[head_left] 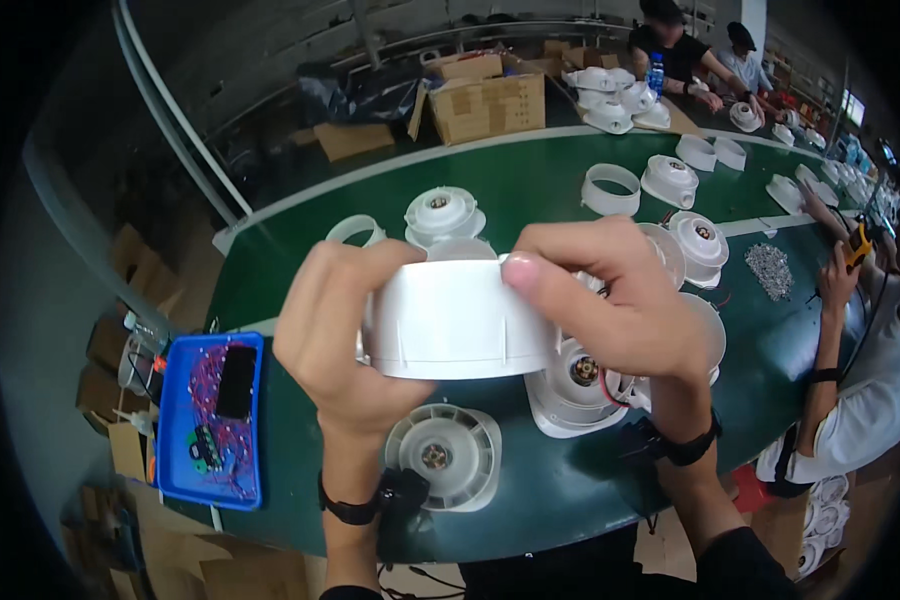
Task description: The person assembles white plastic housings for electronic devices by fitting a top cover onto a base unit containing a motor and wiring. They repeatedly pick up components, align the parts, and press them together to snap the casing shut, then place the finished unit on the table.
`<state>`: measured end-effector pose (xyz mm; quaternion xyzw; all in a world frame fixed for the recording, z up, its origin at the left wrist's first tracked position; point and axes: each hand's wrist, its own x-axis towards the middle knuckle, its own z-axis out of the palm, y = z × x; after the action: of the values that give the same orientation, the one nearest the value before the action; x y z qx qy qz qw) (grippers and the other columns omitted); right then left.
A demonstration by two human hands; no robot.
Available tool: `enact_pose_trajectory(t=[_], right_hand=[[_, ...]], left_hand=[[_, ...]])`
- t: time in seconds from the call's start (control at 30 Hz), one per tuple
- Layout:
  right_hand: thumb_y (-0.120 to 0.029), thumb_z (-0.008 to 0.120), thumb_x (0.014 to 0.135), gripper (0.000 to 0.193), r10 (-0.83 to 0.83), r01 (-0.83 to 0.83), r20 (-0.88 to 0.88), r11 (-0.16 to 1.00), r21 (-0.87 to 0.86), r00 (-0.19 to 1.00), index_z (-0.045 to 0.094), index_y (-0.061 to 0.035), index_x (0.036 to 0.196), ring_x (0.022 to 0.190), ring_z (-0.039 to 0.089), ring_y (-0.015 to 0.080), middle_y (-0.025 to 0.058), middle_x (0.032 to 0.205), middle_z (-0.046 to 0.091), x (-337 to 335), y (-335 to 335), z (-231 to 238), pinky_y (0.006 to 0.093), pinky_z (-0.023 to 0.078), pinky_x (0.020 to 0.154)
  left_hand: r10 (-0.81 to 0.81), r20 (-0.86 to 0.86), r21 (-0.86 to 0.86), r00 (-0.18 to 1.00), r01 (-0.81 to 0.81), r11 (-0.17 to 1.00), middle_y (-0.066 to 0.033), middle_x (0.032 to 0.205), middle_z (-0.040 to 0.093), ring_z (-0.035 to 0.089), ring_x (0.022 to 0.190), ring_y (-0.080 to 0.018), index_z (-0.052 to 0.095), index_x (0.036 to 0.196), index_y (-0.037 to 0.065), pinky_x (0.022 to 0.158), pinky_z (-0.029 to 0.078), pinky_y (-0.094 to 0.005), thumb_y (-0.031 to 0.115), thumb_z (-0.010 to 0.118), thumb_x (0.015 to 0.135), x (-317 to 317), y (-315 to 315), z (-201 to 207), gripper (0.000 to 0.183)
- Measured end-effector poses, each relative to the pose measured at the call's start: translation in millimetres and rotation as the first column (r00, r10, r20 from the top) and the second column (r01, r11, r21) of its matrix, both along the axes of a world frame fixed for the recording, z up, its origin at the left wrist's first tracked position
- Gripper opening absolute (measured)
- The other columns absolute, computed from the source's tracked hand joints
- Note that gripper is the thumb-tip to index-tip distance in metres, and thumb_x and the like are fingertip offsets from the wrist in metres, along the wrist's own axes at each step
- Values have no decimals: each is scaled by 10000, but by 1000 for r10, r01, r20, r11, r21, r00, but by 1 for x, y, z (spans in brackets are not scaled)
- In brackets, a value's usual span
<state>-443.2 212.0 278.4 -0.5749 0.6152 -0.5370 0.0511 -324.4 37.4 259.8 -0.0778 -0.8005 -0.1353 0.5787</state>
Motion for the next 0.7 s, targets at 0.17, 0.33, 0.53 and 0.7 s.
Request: enact_pose_trajectory(t=[0.17,0.33,0.53,0.7], right_hand=[[-153,667,890,337,-268,258,-16,940,-222,963,613,30,613,383,400,141,97,449,442,16,-8,-7,297,317,401],[-106,661,876,264,-312,242,-125,889,-390,942,644,28,649,377,457,123,86,461,475,4,8,-5,280,326,388],[-184,699,783,186,-202,-32,-405,864,-502,892,656,-103,621,417,557,211,58,495,534,7,-1,-13,312,399,399],[-220,669,793,339,-258,-26,-482,862,-506,838,525,-120,503,374,489,253,52,418,456,17,7,-15,350,344,383]], left_hand=[[-233,243,-26,942,246,969,-171,994,608,606,875,-338,641,1058,2,738,486,-389,106,745,586,-4,1,1,494],[-473,359,96,805,472,876,-224,1269,548,552,1164,-393,581,1255,-1,944,465,-419,171,732,684,-3,6,11,615],[-477,376,315,795,375,872,-286,1162,606,617,1081,-368,644,1082,-77,939,462,-400,298,478,914,17,22,29,444],[-320,382,94,867,308,947,-247,1025,643,636,951,-331,631,958,-78,877,468,-384,245,423,932,20,56,35,385]])
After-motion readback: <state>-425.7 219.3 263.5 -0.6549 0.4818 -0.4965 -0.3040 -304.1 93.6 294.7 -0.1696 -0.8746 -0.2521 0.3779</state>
